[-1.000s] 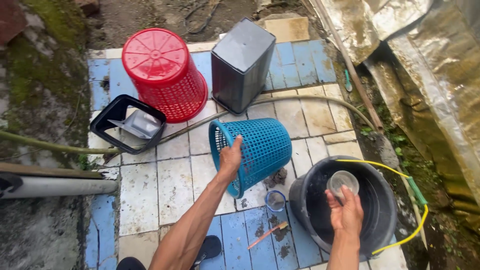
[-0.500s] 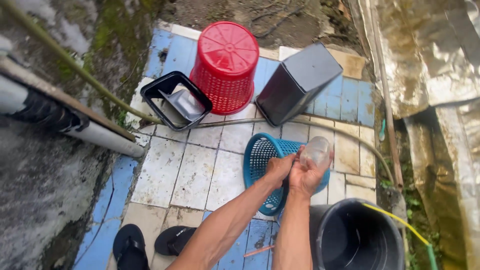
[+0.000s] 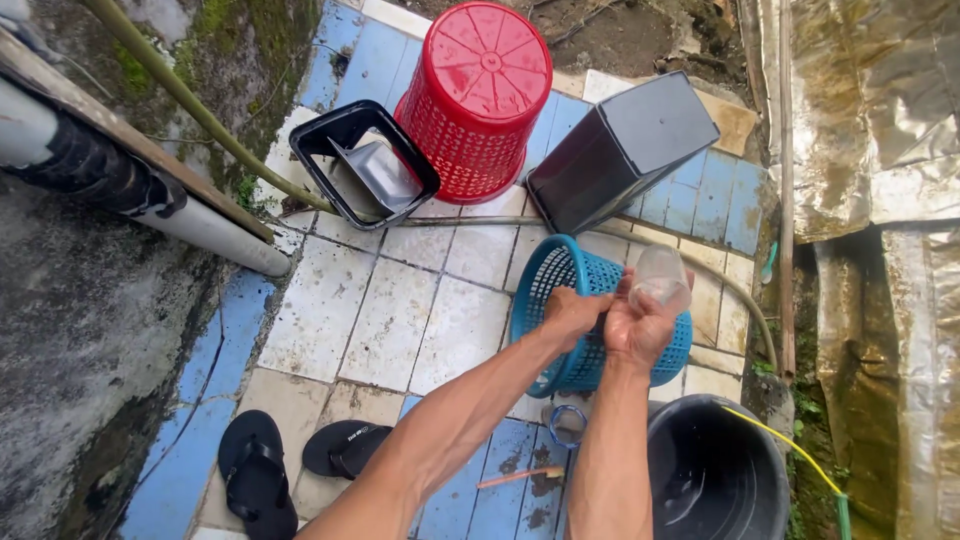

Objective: Scrub and rinse plastic baskets and a small cup using water from a bucket.

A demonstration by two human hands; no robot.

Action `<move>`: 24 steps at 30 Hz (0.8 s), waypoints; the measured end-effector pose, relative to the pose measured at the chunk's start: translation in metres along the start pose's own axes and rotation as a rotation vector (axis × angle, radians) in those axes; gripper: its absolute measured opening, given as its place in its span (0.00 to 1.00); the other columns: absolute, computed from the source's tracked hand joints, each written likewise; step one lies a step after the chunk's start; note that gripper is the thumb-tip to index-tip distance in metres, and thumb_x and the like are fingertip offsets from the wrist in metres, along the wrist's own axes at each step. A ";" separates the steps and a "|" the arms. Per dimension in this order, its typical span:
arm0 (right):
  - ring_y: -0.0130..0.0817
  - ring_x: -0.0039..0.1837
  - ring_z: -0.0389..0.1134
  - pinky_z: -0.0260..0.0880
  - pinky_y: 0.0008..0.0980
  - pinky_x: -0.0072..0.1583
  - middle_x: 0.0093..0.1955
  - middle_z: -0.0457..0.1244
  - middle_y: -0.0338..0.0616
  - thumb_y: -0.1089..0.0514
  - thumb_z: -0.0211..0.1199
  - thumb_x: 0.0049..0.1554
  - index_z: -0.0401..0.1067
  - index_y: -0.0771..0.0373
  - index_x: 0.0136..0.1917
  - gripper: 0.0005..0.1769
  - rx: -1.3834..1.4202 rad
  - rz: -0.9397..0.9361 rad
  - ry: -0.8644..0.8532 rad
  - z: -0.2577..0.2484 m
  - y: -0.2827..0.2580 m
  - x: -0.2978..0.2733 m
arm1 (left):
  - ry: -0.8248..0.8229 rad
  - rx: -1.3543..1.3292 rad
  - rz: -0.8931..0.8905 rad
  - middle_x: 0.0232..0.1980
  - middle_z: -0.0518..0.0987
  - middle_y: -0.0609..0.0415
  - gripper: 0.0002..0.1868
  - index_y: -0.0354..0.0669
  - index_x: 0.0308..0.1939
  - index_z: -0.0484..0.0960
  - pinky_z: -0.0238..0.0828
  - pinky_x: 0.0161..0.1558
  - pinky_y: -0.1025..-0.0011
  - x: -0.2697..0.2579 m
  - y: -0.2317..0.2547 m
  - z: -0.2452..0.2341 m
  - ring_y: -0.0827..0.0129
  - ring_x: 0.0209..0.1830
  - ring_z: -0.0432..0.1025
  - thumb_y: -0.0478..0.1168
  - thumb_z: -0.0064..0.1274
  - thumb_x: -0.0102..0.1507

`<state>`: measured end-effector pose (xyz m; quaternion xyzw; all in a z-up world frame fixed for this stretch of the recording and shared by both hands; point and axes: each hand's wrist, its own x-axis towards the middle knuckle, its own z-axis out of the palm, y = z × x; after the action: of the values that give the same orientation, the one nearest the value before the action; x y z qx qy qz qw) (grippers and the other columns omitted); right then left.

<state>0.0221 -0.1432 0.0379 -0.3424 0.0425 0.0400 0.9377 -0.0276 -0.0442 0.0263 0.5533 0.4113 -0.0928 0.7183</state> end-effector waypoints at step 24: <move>0.49 0.74 0.62 0.71 0.39 0.70 0.76 0.53 0.49 0.78 0.58 0.51 0.49 0.62 0.82 0.49 -0.829 -0.185 -0.352 0.072 -0.031 -0.031 | 0.096 0.323 0.477 0.29 0.83 0.37 0.12 0.36 0.24 0.84 0.77 0.38 0.55 -0.019 0.050 -0.023 0.47 0.32 0.80 0.43 0.61 0.55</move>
<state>-0.0016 -0.1221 0.1160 -0.6788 -0.1675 0.0274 0.7144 -0.0214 -0.0112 0.0741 0.7453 0.2830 0.0409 0.6023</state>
